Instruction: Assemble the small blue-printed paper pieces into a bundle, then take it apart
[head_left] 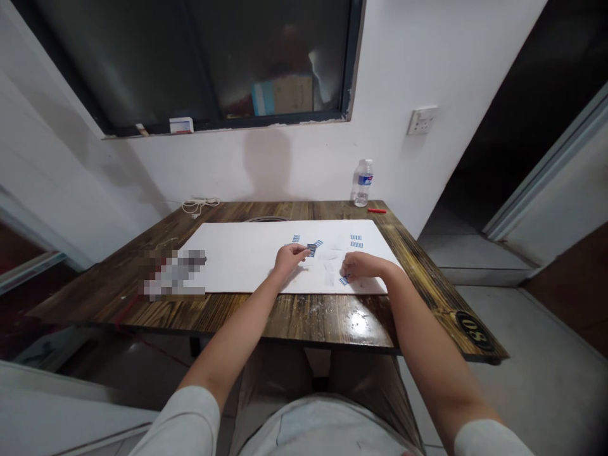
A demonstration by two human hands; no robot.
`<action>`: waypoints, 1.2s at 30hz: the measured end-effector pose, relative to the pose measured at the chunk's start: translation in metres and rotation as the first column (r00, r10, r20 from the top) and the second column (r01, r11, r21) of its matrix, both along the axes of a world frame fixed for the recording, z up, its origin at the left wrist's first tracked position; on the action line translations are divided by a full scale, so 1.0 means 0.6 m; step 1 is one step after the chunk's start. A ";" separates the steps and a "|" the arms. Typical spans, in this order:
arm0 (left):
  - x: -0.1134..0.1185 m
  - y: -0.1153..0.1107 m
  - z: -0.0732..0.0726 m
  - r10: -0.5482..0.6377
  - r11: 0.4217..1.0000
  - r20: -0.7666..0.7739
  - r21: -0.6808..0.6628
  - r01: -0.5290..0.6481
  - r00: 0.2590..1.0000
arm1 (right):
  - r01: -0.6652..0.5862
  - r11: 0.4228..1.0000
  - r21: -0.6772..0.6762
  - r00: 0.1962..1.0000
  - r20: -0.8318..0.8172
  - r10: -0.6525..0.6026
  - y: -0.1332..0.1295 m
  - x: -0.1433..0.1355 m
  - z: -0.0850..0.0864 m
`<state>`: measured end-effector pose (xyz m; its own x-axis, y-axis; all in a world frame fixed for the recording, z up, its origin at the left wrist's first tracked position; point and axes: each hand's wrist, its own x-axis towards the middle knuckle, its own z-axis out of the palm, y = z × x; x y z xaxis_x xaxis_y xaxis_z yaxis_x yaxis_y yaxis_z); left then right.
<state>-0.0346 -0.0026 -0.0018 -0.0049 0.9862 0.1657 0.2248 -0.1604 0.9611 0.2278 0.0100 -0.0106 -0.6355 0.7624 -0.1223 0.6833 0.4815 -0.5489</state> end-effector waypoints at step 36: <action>0.006 -0.004 0.001 -0.014 1.000 0.017 -0.005 0.014 1.000 | 0.065 0.834 0.548 0.954 0.212 -0.214 -0.177 -0.031 0.011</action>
